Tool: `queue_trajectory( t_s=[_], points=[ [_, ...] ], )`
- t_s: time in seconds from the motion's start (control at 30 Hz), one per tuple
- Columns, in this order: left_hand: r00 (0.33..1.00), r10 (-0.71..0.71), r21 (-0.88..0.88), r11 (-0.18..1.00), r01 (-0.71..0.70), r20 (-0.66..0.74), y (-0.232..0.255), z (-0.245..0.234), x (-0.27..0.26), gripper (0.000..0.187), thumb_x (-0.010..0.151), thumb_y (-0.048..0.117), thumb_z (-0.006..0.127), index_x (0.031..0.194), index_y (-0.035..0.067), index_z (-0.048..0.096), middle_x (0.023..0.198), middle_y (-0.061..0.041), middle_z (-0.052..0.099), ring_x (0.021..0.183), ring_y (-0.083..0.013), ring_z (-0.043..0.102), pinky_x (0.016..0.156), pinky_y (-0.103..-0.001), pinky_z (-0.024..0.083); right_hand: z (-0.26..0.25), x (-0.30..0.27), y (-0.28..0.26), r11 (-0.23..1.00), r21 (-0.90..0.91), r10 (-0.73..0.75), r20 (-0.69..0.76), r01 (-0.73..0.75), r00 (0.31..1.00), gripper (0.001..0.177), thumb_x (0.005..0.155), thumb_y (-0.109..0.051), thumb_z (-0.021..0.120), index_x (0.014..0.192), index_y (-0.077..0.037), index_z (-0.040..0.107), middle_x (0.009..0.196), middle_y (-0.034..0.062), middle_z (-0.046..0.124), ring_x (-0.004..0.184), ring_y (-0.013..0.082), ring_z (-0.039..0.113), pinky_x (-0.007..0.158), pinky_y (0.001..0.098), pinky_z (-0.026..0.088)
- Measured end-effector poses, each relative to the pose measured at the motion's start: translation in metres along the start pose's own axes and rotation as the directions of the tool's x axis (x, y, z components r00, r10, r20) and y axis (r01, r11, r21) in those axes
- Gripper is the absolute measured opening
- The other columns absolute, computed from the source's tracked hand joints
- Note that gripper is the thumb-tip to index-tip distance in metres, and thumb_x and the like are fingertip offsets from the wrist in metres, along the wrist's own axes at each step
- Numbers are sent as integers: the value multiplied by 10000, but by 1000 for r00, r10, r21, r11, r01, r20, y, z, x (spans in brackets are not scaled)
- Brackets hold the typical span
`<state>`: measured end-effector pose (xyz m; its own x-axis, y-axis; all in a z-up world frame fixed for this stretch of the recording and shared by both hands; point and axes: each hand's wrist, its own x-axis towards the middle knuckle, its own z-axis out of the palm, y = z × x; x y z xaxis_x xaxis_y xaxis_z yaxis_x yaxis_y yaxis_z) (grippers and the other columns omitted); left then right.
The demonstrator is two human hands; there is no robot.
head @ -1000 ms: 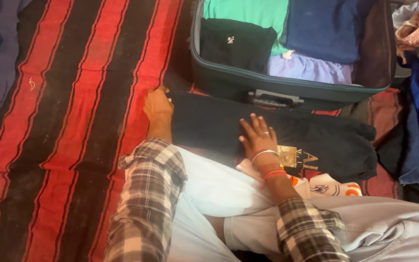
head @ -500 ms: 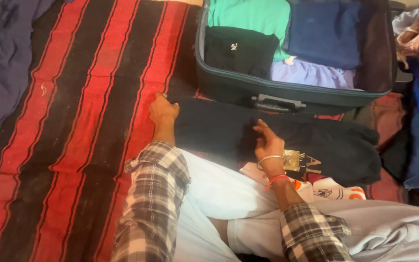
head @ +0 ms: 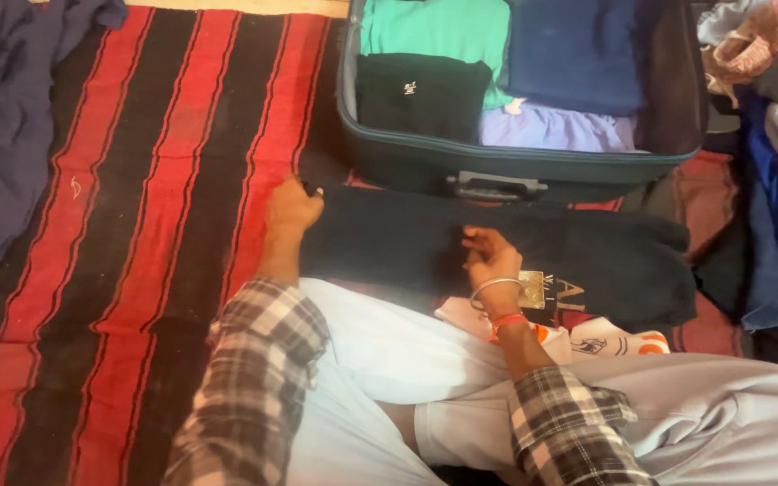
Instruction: The person folds black shirts by hand and places them into an open suitcase on a floor rug.
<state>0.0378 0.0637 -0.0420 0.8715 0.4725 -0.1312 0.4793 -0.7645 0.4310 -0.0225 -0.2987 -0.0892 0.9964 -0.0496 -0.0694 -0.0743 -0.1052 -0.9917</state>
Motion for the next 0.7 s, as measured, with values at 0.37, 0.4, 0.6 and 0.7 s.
queue_trajectory(
  t_s=[0.37,0.4,0.6,0.7],
  points=[
    [929,259,-682,731,-10,263,110,-13,-68,680,821,208,805,1300,18,362,1072,-208,559,918,-370,720,610,-457,701,18,-2,-8,737,398,368,442,-547,818,607,963,-473,567,1411,-65,519,1370,225,653,1115,345,693,887,438,578],
    [885,227,-700,700,142,407,126,-13,-78,701,829,219,792,1336,28,347,1024,-212,608,821,-365,735,582,-410,683,19,-1,-4,670,444,417,438,-595,796,700,943,-534,565,1461,-78,446,1457,215,556,1219,358,607,952,474,535],
    [859,246,-648,751,125,450,148,-4,-107,580,880,286,743,1322,45,455,978,-165,684,732,-289,766,596,-368,641,16,4,16,614,434,540,378,-659,752,1049,844,-712,595,1621,-96,252,1706,137,183,1537,302,183,1171,597,189],
    [943,257,-452,881,-140,210,118,10,-103,424,873,304,779,1198,83,620,969,-118,739,855,-282,752,734,-406,589,21,3,9,673,357,582,284,-647,762,954,813,-551,693,1581,-100,352,1638,126,320,1468,316,296,1119,624,270]
  ],
)
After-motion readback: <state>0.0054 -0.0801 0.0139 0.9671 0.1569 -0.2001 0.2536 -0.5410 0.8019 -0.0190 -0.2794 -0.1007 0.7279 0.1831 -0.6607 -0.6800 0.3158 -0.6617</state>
